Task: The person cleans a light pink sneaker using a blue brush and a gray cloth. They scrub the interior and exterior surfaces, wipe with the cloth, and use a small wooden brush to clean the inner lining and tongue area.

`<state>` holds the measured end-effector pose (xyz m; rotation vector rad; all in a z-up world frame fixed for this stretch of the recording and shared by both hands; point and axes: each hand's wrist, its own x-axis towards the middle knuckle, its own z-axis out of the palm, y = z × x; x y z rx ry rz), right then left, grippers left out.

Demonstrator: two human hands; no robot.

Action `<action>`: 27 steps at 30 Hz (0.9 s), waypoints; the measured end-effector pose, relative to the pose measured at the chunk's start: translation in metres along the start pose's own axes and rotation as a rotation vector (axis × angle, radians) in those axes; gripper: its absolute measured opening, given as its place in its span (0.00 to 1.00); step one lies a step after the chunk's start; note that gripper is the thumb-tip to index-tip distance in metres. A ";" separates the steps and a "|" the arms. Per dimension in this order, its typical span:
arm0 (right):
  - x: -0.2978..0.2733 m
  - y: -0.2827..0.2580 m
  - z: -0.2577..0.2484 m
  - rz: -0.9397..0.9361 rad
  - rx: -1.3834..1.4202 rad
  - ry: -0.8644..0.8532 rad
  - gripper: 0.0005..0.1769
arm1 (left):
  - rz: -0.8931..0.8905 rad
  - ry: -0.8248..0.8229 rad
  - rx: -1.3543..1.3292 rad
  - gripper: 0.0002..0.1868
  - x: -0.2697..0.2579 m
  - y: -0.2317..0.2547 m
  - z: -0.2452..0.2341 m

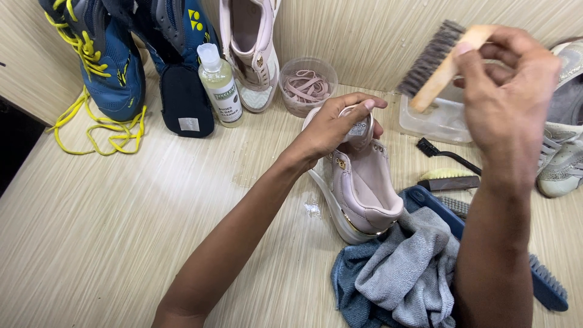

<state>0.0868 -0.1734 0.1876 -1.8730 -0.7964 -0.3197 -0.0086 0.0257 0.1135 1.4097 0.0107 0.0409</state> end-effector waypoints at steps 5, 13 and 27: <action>0.014 0.092 -0.042 0.158 -0.021 0.019 0.14 | 0.173 -0.277 0.043 0.22 -0.004 0.002 -0.017; 0.019 0.141 -0.039 0.193 -0.152 -0.108 0.22 | 0.081 -0.044 0.141 0.13 -0.006 0.010 0.000; 0.009 0.161 -0.008 -0.142 -0.488 -0.059 0.29 | -0.098 0.190 -0.162 0.14 -0.003 0.006 0.009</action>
